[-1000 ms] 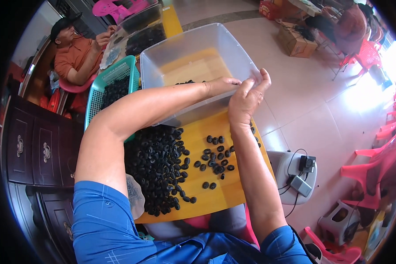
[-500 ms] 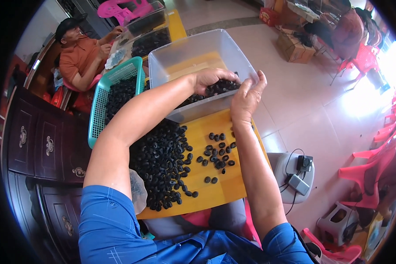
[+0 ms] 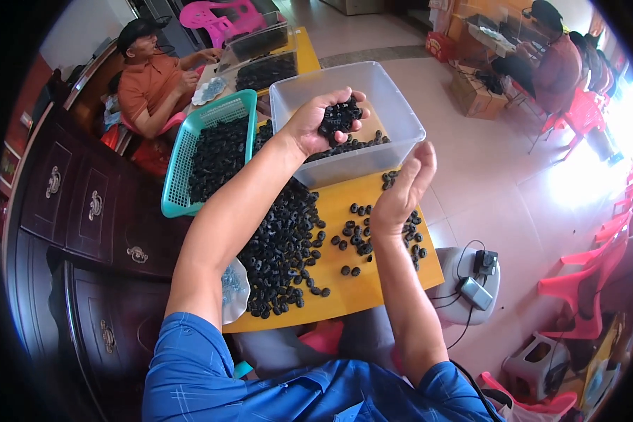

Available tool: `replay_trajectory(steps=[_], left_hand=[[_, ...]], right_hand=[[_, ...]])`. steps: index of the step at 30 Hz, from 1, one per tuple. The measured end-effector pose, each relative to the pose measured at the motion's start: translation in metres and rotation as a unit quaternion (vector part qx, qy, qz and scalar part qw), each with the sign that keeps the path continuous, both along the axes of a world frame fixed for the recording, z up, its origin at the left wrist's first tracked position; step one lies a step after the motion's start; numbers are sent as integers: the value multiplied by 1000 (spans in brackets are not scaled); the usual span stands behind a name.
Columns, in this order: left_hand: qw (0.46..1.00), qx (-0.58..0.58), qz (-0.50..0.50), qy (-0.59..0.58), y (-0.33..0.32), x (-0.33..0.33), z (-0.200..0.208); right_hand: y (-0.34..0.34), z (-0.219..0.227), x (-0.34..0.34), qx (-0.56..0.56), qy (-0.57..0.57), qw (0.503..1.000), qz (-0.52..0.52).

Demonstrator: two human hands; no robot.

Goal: The person is manually assembling small black components by inserting tiny silver beads into them at a table.

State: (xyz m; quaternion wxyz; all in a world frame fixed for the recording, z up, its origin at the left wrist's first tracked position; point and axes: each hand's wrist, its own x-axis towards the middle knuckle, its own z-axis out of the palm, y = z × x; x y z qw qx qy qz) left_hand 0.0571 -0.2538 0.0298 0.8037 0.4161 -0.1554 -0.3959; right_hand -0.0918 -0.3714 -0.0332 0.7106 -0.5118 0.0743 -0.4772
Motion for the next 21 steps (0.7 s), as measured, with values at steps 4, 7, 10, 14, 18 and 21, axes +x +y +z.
replay_trajectory(steps=[4, 7, 10, 14, 18, 21], left_hand=[[993, -19, 94, 69, 7, -64, 5], [986, -38, 146, 64, 10, -118, -27], [955, -69, 254, 139, 3, -166, -82], [925, -56, 346, 147, 6, -202, -138], [909, -48, 390, 139, 18, -218, -174], [900, -66, 427, 61, 17, -225, -172]], right_hand=[[43, 0, -38, 59, 24, 994, 87], [58, -15, -55, 68, 24, 988, 134], [73, -33, -77, 95, 37, 980, 170], [81, -92, -94, 25, 112, 984, 135], [87, -114, -114, 0, 121, 980, 157], [88, -115, -119, 18, 127, 978, 164]])
